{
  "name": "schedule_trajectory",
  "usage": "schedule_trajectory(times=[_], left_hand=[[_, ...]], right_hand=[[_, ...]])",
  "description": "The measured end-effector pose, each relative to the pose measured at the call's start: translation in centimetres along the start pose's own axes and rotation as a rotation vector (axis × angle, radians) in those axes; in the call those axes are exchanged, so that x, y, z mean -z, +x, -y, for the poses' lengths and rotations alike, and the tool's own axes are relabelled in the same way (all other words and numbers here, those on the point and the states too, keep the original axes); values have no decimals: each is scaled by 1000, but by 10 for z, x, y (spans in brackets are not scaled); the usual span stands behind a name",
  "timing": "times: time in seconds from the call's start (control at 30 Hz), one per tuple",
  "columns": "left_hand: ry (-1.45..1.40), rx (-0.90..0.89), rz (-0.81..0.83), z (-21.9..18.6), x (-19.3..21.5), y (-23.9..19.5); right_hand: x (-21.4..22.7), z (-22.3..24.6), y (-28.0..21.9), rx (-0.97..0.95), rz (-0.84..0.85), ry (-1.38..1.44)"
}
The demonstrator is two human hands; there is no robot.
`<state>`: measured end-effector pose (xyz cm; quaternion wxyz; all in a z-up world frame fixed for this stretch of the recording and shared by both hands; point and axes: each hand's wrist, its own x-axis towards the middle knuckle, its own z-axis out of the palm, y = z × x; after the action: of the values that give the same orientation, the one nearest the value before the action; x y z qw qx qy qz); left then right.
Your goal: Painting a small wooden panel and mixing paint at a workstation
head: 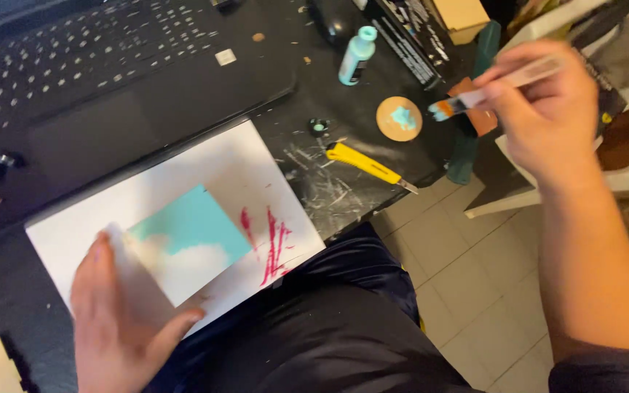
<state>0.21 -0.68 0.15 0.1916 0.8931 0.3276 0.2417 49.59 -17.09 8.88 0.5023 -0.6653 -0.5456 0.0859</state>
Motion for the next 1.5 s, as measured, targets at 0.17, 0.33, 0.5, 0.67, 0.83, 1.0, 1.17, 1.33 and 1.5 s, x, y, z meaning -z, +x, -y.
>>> schedule_trajectory(times=[0.17, 0.33, 0.5, 0.67, 0.83, 1.0, 1.17, 1.33, 1.5], left_hand=[[343, -377, -286, -27, -14, -3], [78, -406, 75, -157, -57, 83], [61, -519, 147, -201, -147, 142], [250, -435, 176, -202, -203, 166], [226, -448, 53, -207, -196, 169], [287, -440, 63, -213, -192, 176], [395, -433, 125, -214, -192, 182], [392, -440, 118, -215, -191, 184], [399, -404, 108, -214, -191, 180]], right_hand=[[-2, -16, 6, -34, -4, -299], [-10, -24, 28, -31, 59, -356], [-14, -33, 43, -52, 129, -365], [-21, -48, 44, 136, 232, -359], [-9, -47, 44, 28, 230, -346], [-12, -49, 51, -56, 205, -342], [-8, -42, 55, -22, 249, -316], [-11, -50, 56, 171, 388, -367], [-11, -42, 55, 10, 314, -396]])
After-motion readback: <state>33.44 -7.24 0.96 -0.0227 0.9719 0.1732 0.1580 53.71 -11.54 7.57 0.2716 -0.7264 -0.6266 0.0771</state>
